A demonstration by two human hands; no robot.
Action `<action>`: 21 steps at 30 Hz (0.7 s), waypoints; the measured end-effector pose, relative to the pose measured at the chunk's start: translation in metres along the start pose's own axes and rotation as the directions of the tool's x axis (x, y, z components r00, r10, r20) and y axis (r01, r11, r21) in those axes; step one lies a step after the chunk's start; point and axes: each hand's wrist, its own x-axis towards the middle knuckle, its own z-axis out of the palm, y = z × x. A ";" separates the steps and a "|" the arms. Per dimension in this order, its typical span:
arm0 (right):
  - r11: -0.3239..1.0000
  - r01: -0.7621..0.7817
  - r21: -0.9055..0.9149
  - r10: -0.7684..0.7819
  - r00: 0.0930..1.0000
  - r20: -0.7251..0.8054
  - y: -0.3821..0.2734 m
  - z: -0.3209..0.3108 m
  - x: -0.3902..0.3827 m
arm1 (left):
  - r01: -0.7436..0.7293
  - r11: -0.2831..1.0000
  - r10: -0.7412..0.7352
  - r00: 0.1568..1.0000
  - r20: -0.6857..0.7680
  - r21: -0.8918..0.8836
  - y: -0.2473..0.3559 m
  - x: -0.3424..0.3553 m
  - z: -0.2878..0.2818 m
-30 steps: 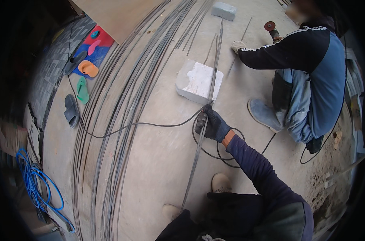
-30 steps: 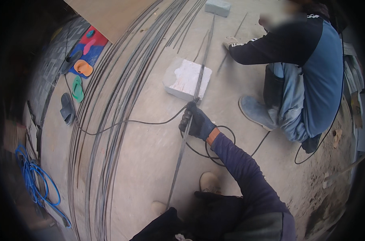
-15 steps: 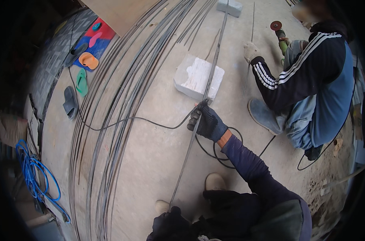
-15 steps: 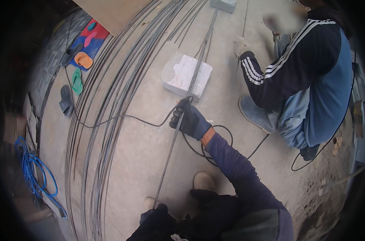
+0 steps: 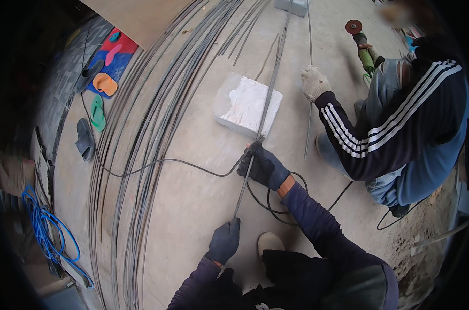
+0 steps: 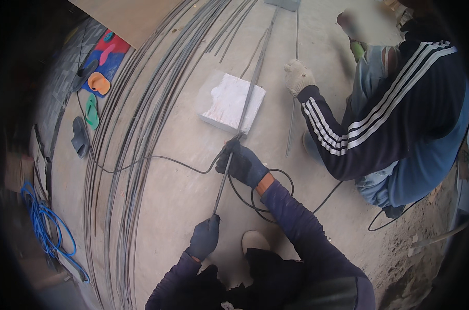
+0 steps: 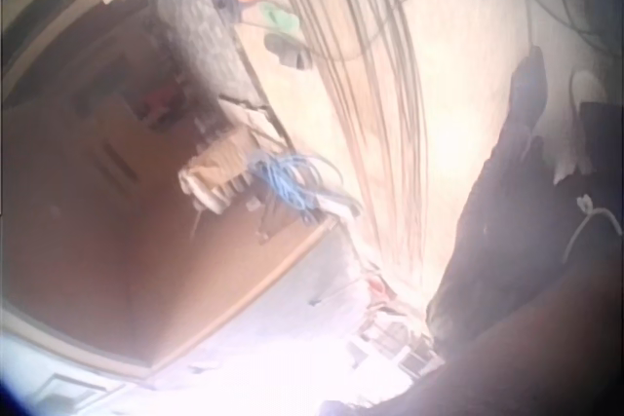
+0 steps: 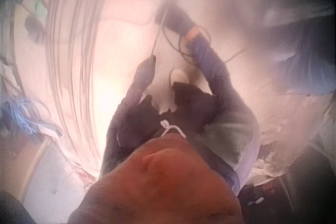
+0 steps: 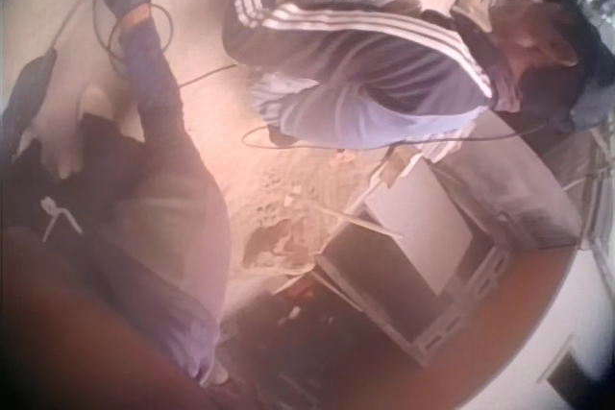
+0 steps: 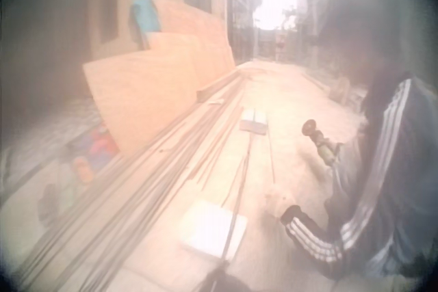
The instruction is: The person kneels on the floor and holds metal rods in place while a coworker uses an angle grinder to cut them. The person repeatedly picks up new rods, positions them against a white block, and hands them to the coworker for cutting.
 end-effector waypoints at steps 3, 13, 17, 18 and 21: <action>0.728 -0.184 -0.660 0.017 0.968 -0.251 -0.017 0.017 -0.028 | -0.067 0.990 0.084 0.988 -0.133 0.124 -0.003 0.023 0.002; 0.183 0.087 -0.979 -0.846 0.522 -0.111 -0.085 0.002 0.010 | 0.291 0.878 -0.171 0.932 0.321 -0.379 -0.033 0.041 -0.003; 0.417 0.147 -0.897 -0.839 0.441 -0.318 -0.091 -0.024 0.044 | 0.008 1.000 0.000 0.891 0.455 -0.016 -0.043 0.084 -0.074; 0.447 0.150 -0.882 -0.835 0.424 -0.351 -0.087 -0.027 0.050 | -0.212 0.969 0.136 0.884 0.447 0.125 -0.045 0.099 -0.094; 0.482 0.166 -0.860 -0.826 0.415 -0.383 -0.084 -0.046 0.055 | 0.224 0.973 -0.217 0.968 0.126 -0.051 -0.048 0.180 -0.138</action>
